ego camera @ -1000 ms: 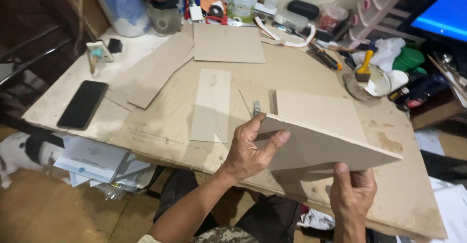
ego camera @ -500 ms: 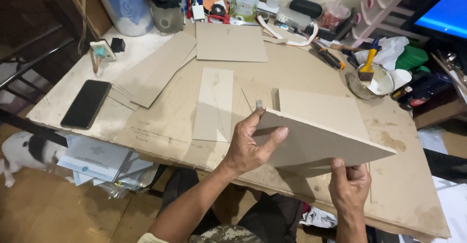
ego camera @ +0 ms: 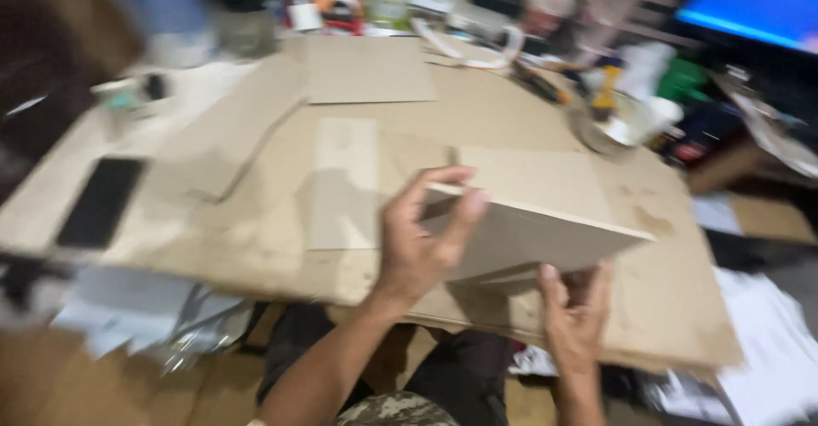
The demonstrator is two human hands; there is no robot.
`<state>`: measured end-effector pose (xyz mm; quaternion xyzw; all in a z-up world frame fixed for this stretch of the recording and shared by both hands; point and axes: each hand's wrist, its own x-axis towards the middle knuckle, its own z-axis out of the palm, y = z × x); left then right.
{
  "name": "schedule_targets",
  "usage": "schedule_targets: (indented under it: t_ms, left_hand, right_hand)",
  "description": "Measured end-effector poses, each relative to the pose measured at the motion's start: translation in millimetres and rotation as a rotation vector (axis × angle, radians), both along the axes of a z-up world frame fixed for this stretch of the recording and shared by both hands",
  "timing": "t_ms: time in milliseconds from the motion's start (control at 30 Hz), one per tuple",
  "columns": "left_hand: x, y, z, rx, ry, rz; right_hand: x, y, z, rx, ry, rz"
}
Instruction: Cutting cardboard sheets to size with a utility knife and organizing them into stacks on a workbench.
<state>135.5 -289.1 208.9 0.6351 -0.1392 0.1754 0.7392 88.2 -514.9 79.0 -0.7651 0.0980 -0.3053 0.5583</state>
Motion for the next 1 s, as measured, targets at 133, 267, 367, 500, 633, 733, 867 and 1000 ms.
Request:
schedule_targets:
  t_ms: [133, 267, 367, 500, 633, 733, 867, 1000]
  left_hand:
    - [3.1, -0.6, -2.3, 0.018, 0.014, -0.033]
    - [4.3, 1.0, -9.1, 0.079, -0.076, 0.029]
    - [3.0, 1.1, -4.2, 0.114, -0.06, 0.08]
    - [1.9, -0.7, 0.3, 0.13, -0.068, 0.118]
    - [1.4, -3.1, 0.8, 0.155, -0.054, 0.141]
    - [0.0, -1.2, 0.6, 0.186, -0.071, 0.114]
    - [12.0, 10.0, -25.7, 0.366, -0.194, 0.118]
    - [16.7, 18.0, -36.1, 0.334, -0.174, -0.036]
  right_hand:
    - [-20.5, 20.0, 8.0, -0.225, -0.051, -0.266]
    - [-26.7, 26.8, 9.4, -0.547, -0.207, -0.304]
    - [-24.9, 27.0, 4.3, -0.573, -0.263, -0.303]
    - [-22.8, 27.2, 3.3, -0.58, -0.289, -0.288]
    - [-22.4, 27.3, 4.1, -0.605, -0.315, -0.288]
    - [-24.0, 28.0, 6.5, -0.57, -0.282, -0.302]
    - [-26.1, 23.6, 8.6, -0.592, -0.247, -0.28]
    - [-27.3, -0.4, 7.6, -0.31, -0.025, -0.123]
